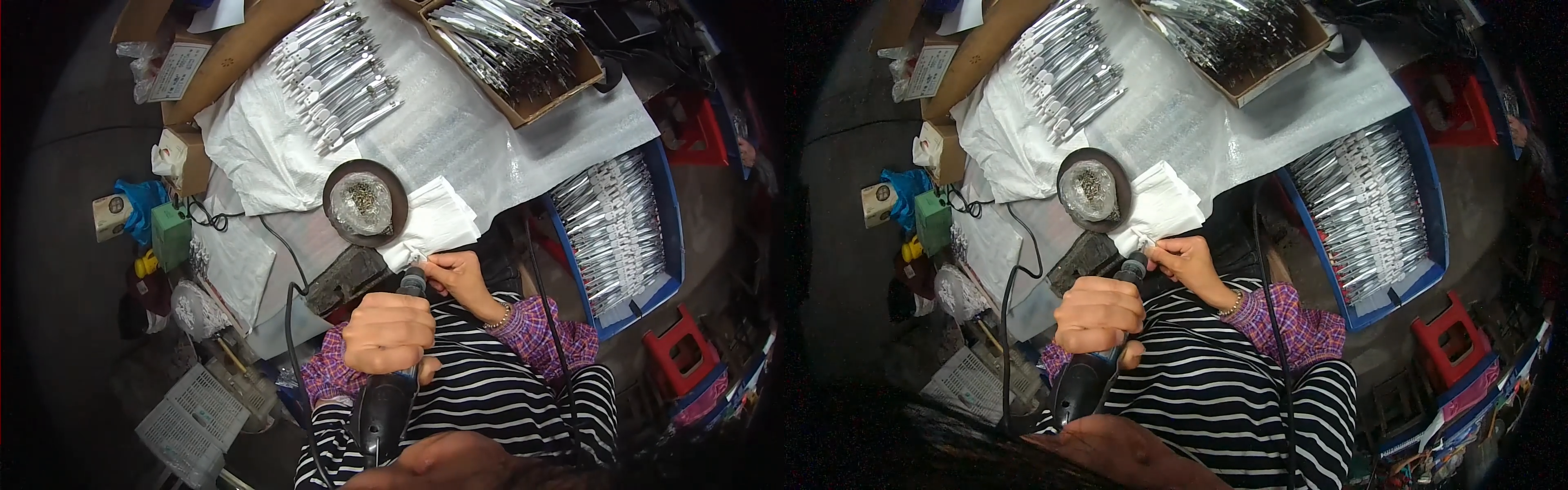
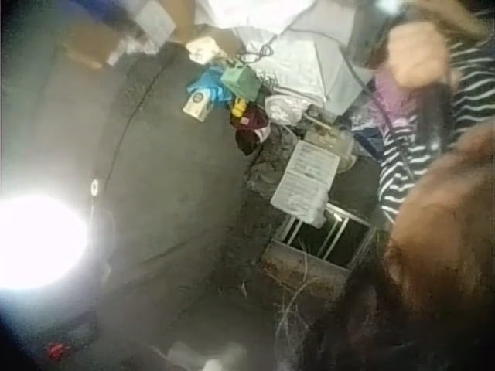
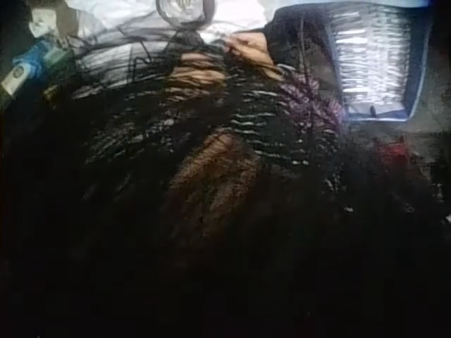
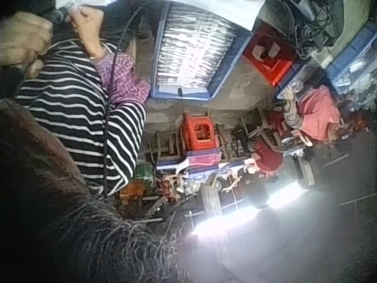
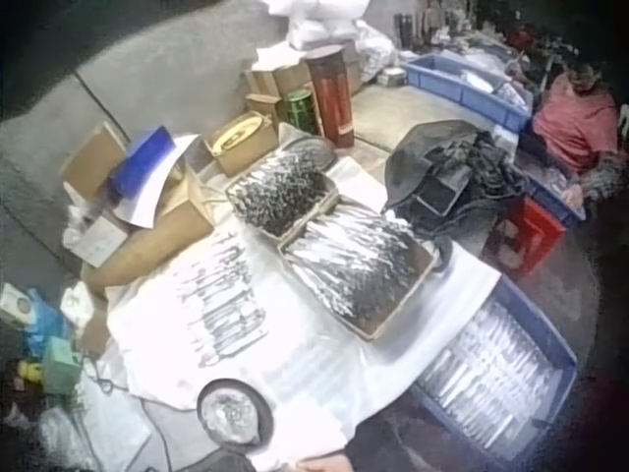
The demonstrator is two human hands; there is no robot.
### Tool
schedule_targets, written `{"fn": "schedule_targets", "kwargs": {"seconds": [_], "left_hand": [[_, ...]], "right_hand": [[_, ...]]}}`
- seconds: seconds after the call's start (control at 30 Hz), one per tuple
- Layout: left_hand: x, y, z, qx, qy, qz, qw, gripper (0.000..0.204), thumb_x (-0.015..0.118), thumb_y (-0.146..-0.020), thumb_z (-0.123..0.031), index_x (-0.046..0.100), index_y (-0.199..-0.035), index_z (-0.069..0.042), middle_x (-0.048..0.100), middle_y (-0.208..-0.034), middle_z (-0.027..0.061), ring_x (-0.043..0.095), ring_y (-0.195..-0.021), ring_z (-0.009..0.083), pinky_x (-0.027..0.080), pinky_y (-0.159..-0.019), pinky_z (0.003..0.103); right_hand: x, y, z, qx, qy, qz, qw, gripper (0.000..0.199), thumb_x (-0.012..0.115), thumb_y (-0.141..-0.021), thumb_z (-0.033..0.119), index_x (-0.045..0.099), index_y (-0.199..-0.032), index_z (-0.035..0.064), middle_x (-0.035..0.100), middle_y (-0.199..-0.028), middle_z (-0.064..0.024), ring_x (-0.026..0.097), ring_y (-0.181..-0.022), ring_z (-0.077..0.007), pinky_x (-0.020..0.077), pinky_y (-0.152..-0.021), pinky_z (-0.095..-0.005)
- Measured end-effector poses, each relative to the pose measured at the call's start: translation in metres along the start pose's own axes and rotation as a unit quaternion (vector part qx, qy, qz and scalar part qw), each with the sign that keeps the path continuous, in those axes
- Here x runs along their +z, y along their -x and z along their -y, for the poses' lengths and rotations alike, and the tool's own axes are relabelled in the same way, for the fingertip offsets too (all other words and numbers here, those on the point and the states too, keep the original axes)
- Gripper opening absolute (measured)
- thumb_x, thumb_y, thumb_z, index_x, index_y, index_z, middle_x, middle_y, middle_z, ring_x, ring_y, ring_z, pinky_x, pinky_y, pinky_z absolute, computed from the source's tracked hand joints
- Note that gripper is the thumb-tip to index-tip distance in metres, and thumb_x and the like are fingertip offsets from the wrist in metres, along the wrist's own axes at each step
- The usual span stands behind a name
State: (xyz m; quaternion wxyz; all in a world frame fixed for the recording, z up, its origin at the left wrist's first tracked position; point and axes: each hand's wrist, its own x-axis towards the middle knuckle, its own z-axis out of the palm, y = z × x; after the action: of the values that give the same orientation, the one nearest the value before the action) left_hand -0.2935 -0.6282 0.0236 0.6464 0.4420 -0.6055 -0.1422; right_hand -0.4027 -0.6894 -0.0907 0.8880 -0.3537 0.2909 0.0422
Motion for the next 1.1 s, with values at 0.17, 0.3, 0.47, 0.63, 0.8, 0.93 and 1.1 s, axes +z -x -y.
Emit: {"fn": "schedule_targets", "kwargs": {"seconds": [0.17, 0.3, 0.47, 0.63, 0.8, 0.93, 1.1], "left_hand": [[-0.003, 0.002, 0.004, 0.016, -0.008, -0.024, 1.000, 0.027, 0.074, -0.073, -0.007, 0.050, -0.079, 0.002, 0.056, -0.061, 0.0107, 0.056, -0.048, 0.0219, 0.050, -0.048, 0.033], [-0.006, 0.001, 0.006, -0.006, 0.014, 0.028, 1.000, 0.033, 0.074, -0.072, -0.007, 0.045, -0.087, -0.001, 0.058, -0.064, 0.0113, 0.058, -0.050, 0.0232, 0.051, -0.047, 0.034], [-0.009, -0.001, -0.006, -0.017, -0.003, 0.016, 1.000, 0.038, 0.077, -0.071, -0.011, 0.045, -0.089, -0.001, 0.058, -0.062, 0.0105, 0.058, -0.050, 0.0225, 0.050, -0.047, 0.033], [-0.010, 0.007, -0.009, -0.014, 0.000, -0.005, 1.000, 0.041, 0.079, -0.068, -0.010, 0.046, -0.091, -0.002, 0.059, -0.063, 0.0103, 0.059, -0.053, 0.0227, 0.052, -0.052, 0.035], [-0.009, 0.010, -0.017, -0.022, 0.019, -0.079, 0.996, 0.032, 0.079, -0.066, -0.008, 0.053, -0.084, -0.001, 0.058, -0.061, 0.0094, 0.059, -0.052, 0.0226, 0.051, -0.054, 0.035], [-0.038, 0.027, -0.033, 0.017, 0.093, -0.109, 0.990, 0.039, 0.076, -0.072, -0.013, 0.044, -0.092, -0.002, 0.059, -0.069, 0.0114, 0.059, -0.055, 0.0245, 0.048, -0.050, 0.035], [-0.067, 0.049, -0.056, 0.027, 0.074, -0.182, 0.980, 0.040, 0.074, -0.077, -0.022, 0.041, -0.092, -0.006, 0.059, -0.070, 0.0102, 0.057, -0.053, 0.0222, 0.046, -0.050, 0.034]], "right_hand": [[0.001, -0.001, 0.003, -0.003, 0.011, -0.006, 1.000, 0.025, 0.061, -0.087, 0.018, 0.065, -0.070, 0.0005, 0.047, -0.052, 0.0051, 0.038, -0.045, -0.0010, 0.0275, -0.041, -0.0166], [-0.003, 0.000, 0.001, -0.015, 0.008, -0.010, 1.000, 0.025, 0.061, -0.087, 0.018, 0.066, -0.070, 0.0002, 0.048, -0.052, 0.0045, 0.039, -0.045, -0.0013, 0.0284, -0.041, -0.0166], [0.001, 0.003, 0.007, -0.012, 0.022, -0.014, 1.000, 0.023, 0.061, -0.087, 0.016, 0.066, -0.070, 0.0001, 0.049, -0.052, 0.0039, 0.041, -0.046, -0.0015, 0.0300, -0.041, -0.0160], [0.002, 0.003, 0.004, -0.022, 0.041, -0.017, 0.999, 0.022, 0.060, -0.085, 0.015, 0.066, -0.070, 0.0005, 0.051, -0.054, 0.0037, 0.042, -0.047, -0.0022, 0.0326, -0.043, -0.0163], [0.001, 0.003, 0.008, -0.029, 0.044, -0.013, 0.999, 0.023, 0.061, -0.086, 0.017, 0.066, -0.071, 0.0002, 0.054, -0.057, 0.0028, 0.044, -0.048, -0.0024, 0.0341, -0.043, -0.0165], [0.009, 0.021, 0.031, -0.009, 0.119, 0.031, 0.992, 0.020, 0.062, -0.086, 0.016, 0.067, -0.078, -0.0015, 0.059, -0.063, 0.0009, 0.048, -0.050, -0.0019, 0.0382, -0.044, -0.0161], [0.020, 0.022, 0.087, -0.114, 0.239, 0.061, 0.962, 0.019, 0.056, -0.090, 0.014, 0.063, -0.081, -0.0012, 0.057, -0.066, 0.0017, 0.050, -0.054, -0.0031, 0.0415, -0.048, -0.0182]]}}
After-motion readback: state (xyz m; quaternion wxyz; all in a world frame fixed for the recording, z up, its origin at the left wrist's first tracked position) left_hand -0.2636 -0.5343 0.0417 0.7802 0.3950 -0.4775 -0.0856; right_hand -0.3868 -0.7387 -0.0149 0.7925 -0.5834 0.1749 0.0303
